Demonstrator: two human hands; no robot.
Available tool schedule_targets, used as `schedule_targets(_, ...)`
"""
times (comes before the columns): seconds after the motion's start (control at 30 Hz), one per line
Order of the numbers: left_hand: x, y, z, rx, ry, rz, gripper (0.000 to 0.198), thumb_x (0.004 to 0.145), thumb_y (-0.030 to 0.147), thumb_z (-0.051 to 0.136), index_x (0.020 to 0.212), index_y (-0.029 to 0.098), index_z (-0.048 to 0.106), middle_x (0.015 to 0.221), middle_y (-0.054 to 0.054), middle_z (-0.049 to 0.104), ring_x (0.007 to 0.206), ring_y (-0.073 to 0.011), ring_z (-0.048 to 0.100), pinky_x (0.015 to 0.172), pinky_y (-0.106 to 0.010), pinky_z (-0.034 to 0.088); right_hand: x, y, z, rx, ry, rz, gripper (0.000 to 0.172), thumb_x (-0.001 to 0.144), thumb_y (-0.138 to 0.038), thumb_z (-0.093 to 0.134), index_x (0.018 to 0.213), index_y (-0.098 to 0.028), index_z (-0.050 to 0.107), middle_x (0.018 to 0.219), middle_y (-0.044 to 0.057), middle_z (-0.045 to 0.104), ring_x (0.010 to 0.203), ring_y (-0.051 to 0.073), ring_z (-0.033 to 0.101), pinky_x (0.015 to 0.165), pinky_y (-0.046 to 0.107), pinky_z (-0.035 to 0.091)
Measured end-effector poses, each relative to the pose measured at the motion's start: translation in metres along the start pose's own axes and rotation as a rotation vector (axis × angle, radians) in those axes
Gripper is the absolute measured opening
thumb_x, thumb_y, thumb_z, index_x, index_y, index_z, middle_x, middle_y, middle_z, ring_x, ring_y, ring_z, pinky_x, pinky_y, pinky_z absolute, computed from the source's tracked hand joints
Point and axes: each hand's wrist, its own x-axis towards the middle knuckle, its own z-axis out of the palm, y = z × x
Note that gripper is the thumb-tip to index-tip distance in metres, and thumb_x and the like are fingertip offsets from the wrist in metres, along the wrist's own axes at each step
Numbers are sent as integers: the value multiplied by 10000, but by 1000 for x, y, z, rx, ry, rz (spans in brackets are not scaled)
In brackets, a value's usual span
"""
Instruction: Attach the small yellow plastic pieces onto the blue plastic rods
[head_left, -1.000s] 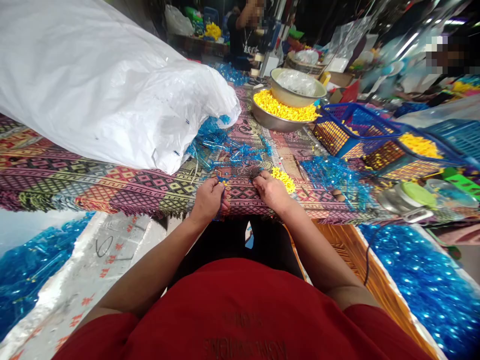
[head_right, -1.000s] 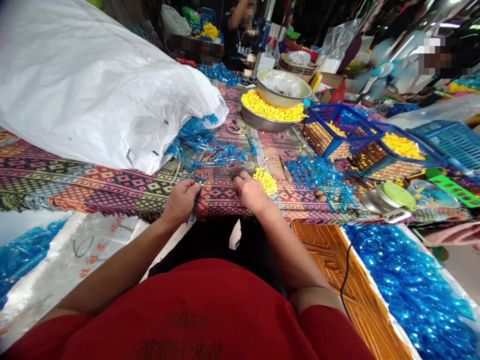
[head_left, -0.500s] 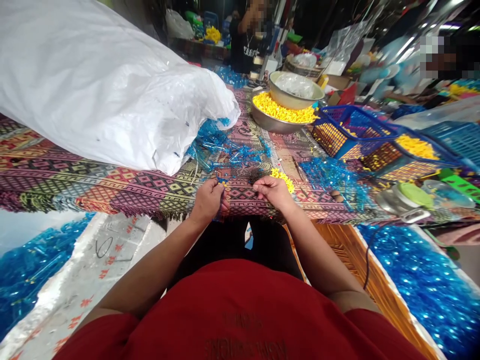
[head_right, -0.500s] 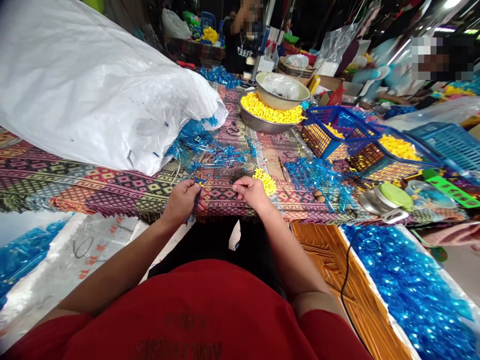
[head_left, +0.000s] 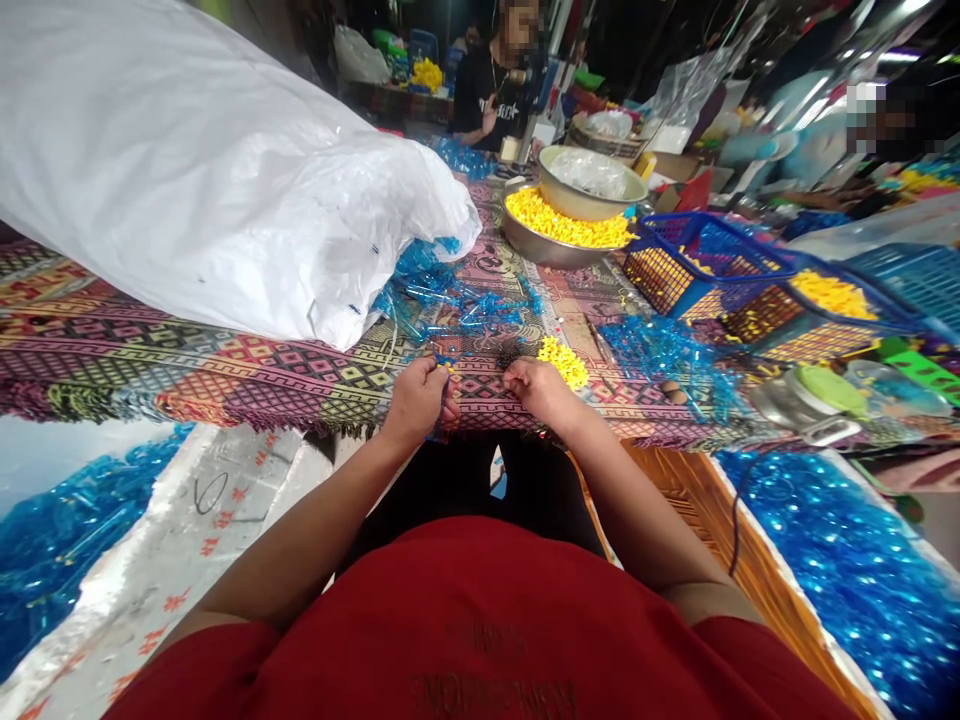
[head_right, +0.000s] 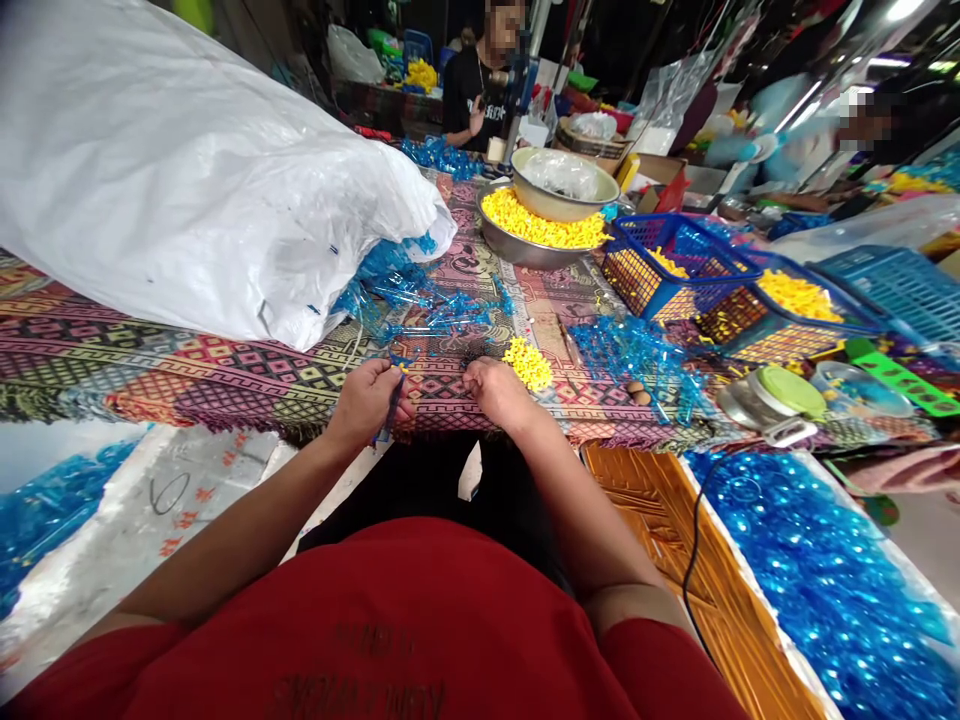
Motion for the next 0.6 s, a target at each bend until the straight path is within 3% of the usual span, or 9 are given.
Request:
schedule_targets(0.1, -2, 4, 0, -7, 2, -12, 151, 850, 275, 428, 723, 195, 446, 596, 27, 557, 429, -147, 595, 398, -266, 494, -2, -2, -1, 90, 54, 70, 153, 813, -170, 481, 730, -158, 609, 764, 65, 621, 707, 162, 569, 689, 279, 447)
schedule_targets(0.17, -6, 7, 1, 22, 14, -7, 148, 854, 283, 424, 734, 199, 450, 598, 22, 560, 436, -152, 591, 405, -268, 484, -4, -7, -4, 267, 65, 152, 130, 810, -222, 497, 720, -169, 575, 671, 27, 595, 617, 139, 545, 614, 256, 435)
schedule_targets(0.3, -17, 13, 5, 282, 37, 175, 140, 852, 283, 457, 750, 202, 508, 570, 6, 559, 486, -155, 579, 482, -254, 458, -9, -29, -15, 622, 18, 248, 188, 829, -359, 517, 764, -184, 541, 537, -27, 562, 447, 100, 470, 492, 223, 387)
schedule_targets(0.43, -25, 14, 12, 536, 32, 331, 147, 858, 237, 447, 740, 196, 524, 591, -17, 561, 554, -161, 572, 575, -263, 422, -13, -50, -25, 565, 87, 135, 199, 849, -340, 526, 725, -186, 545, 561, -19, 560, 502, 105, 493, 544, 236, 396)
schedule_targets(0.6, -29, 13, 15, 637, 7, 364, 179, 875, 213, 424, 725, 188, 518, 594, -20, 565, 592, -162, 575, 599, -263, 393, -15, -58, -27, 407, 134, -59, 175, 880, -239, 504, 721, -183, 549, 651, 2, 543, 629, 126, 514, 610, 250, 394)
